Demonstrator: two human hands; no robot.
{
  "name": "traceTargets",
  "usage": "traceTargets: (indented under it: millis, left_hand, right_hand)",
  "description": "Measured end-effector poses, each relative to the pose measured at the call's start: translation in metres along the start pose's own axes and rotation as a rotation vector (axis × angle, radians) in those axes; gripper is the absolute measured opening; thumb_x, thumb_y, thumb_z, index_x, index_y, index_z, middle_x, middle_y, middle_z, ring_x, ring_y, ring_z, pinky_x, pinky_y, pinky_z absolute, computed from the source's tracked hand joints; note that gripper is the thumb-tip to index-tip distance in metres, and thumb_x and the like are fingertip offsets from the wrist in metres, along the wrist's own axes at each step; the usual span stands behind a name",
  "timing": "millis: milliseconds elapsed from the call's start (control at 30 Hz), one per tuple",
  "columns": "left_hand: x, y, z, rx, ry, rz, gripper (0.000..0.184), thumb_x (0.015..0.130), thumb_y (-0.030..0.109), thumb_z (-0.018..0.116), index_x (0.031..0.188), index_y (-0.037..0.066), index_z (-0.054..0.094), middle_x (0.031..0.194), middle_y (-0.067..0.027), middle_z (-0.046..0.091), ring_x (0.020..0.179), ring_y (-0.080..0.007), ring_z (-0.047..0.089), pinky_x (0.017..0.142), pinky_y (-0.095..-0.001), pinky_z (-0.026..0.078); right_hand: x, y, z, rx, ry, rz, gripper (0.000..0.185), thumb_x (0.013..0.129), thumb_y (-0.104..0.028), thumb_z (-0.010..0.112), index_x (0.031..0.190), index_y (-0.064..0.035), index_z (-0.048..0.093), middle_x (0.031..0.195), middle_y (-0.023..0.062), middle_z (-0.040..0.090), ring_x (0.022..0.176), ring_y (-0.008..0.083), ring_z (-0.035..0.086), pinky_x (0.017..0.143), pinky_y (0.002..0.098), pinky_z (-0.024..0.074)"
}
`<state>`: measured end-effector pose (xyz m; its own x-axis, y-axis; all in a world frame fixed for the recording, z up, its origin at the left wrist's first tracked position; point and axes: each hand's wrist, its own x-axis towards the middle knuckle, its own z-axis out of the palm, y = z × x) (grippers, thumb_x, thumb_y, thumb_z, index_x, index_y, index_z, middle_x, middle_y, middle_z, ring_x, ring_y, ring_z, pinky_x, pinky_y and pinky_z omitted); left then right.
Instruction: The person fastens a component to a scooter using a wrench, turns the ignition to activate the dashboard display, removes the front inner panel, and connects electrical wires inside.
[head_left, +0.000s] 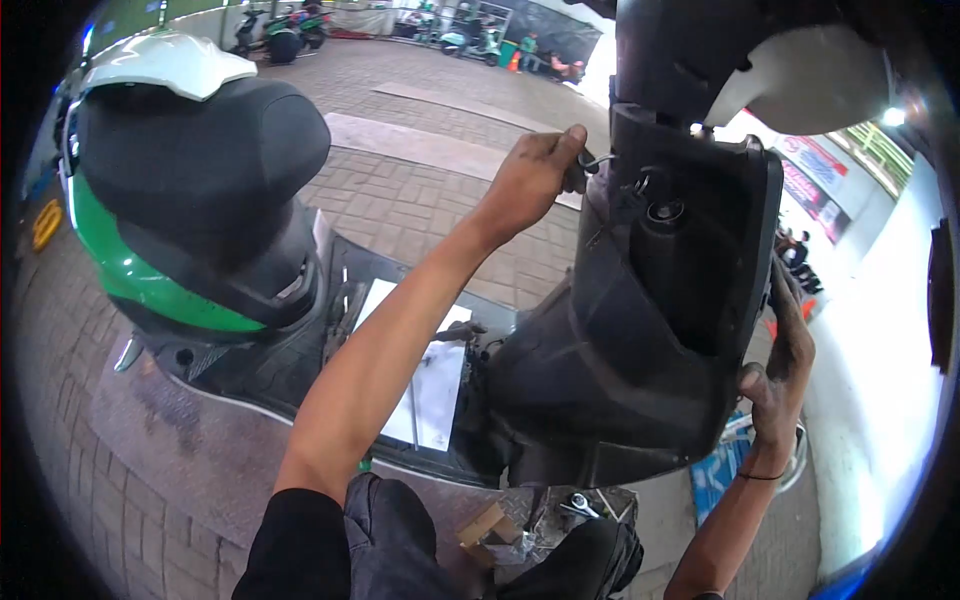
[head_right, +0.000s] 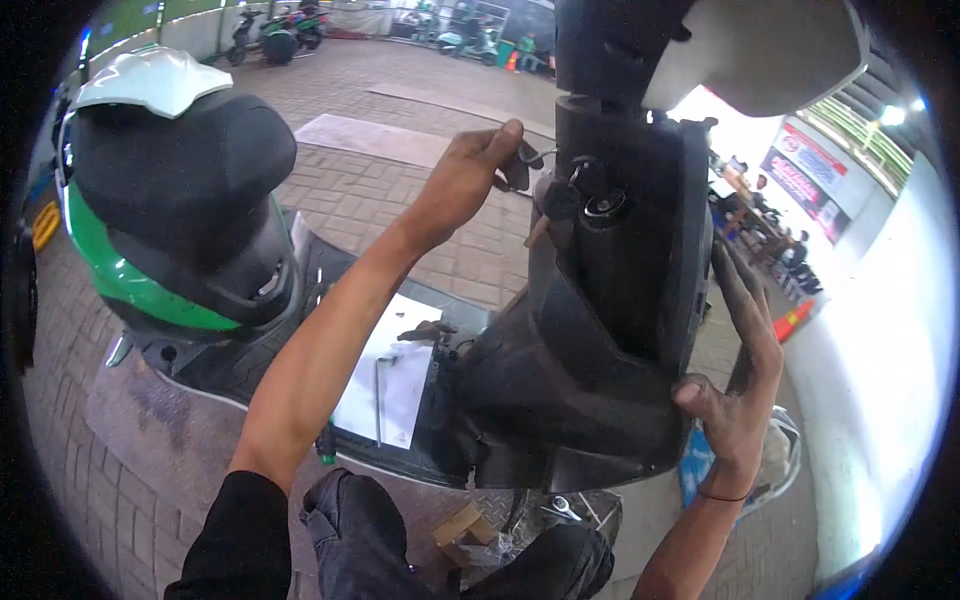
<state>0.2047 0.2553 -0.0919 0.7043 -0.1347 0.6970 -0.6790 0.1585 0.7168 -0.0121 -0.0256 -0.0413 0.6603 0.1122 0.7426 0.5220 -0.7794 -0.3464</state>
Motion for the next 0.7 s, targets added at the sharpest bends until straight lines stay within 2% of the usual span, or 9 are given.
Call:
traceTargets:
  millis: [200,267,367,433,467,533,567,633,700]
  left_hand:
    - [0.0,-0.004,0.004,0.031,0.04,0.027,0.061,0.112,0.049,0.049,0.093,-0.006,0.07,0.073,-0.0081,0.063,0.071,-0.0163,0.056,0.07,-0.035,0.047]
    - [0.001,-0.002,0.001,-0.008,0.034,0.06,0.061,0.112,0.047,0.05,0.091,-0.007,0.069,0.07,-0.0095,0.06,0.07,-0.0166,0.054,0.07,-0.0366,0.046]
    - [0.001,-0.002,-0.002,0.12,0.038,0.066,0.047,0.108,0.039,0.06,0.096,-0.005,0.069,0.074,-0.0108,0.062,0.07,-0.0204,0.057,0.069,-0.0384,0.047]
    - [-0.006,0.007,0.009,0.323,0.452,0.4,0.031,0.099,0.028,0.07,0.106,-0.003,0.069,0.085,-0.0132,0.067,0.08,-0.0274,0.062,0.073,-0.0415,0.047]
    - [-0.014,0.026,0.013,0.317,0.445,0.403,0.031,0.099,0.028,0.07,0.106,-0.003,0.069,0.085,-0.0132,0.067,0.08,-0.0274,0.062,0.073,-0.0415,0.047]
    - [-0.027,0.064,0.016,0.444,0.267,0.543,0.031,0.091,0.02,0.075,0.116,0.003,0.069,0.108,-0.0137,0.068,0.107,-0.0342,0.062,0.09,-0.0457,0.049]
    - [-0.028,0.071,0.021,0.448,0.254,0.549,0.031,0.091,0.02,0.075,0.116,0.003,0.069,0.108,-0.0137,0.068,0.107,-0.0342,0.062,0.09,-0.0457,0.049]
    - [-0.027,0.082,0.028,0.711,0.021,0.845,0.031,0.09,0.019,0.075,0.117,0.007,0.069,0.123,-0.0133,0.063,0.128,-0.0374,0.053,0.109,-0.0529,0.042]
    - [-0.023,0.079,0.025,0.808,-0.067,0.838,0.032,0.09,0.02,0.076,0.118,0.009,0.069,0.129,-0.0124,0.061,0.132,-0.0385,0.05,0.114,-0.0552,0.038]
  right_hand:
    - [0.013,-0.069,0.041,-0.351,0.023,-0.065,0.114,0.069,-0.059,0.091,0.154,0.0032,0.048,0.165,0.0213,0.04,0.151,0.0398,0.042,0.125,0.0508,0.0324]
    - [0.017,-0.068,0.039,0.142,-0.021,0.112,0.107,0.076,-0.056,0.089,0.155,0.0023,0.048,0.164,0.0222,0.039,0.153,0.0374,0.038,0.125,0.0487,0.0307]
    - [0.02,-0.074,0.048,0.017,0.014,0.064,0.096,0.083,-0.049,0.085,0.156,0.0013,0.048,0.164,0.023,0.04,0.154,0.0361,0.036,0.126,0.0466,0.0293]
    - [0.019,-0.065,0.047,-0.06,0.043,0.017,0.085,0.088,-0.041,0.081,0.155,0.001,0.05,0.163,0.0235,0.04,0.154,0.0369,0.037,0.125,0.0466,0.0289]
    - [0.017,-0.065,0.043,-0.065,0.049,0.021,0.085,0.088,-0.041,0.081,0.155,0.001,0.05,0.163,0.0235,0.04,0.154,0.0369,0.037,0.125,0.0466,0.0289]
    - [0.017,-0.066,0.04,-0.05,0.029,0.052,0.081,0.088,-0.038,0.082,0.154,-0.0004,0.052,0.163,0.0231,0.041,0.154,0.0379,0.037,0.125,0.0472,0.0291]
    - [0.015,-0.063,0.037,-0.044,0.04,0.058,0.081,0.088,-0.038,0.082,0.154,-0.0004,0.052,0.163,0.0231,0.041,0.154,0.0379,0.037,0.125,0.0472,0.0291]
    - [0.014,-0.058,0.036,0.021,0.005,0.064,0.08,0.086,-0.034,0.083,0.153,-0.003,0.055,0.163,0.0226,0.041,0.153,0.039,0.038,0.125,0.0476,0.0299]
    - [0.015,-0.055,0.039,0.03,0.025,0.043,0.08,0.085,-0.033,0.083,0.153,-0.0037,0.055,0.163,0.0225,0.042,0.153,0.0397,0.038,0.125,0.0479,0.0304]
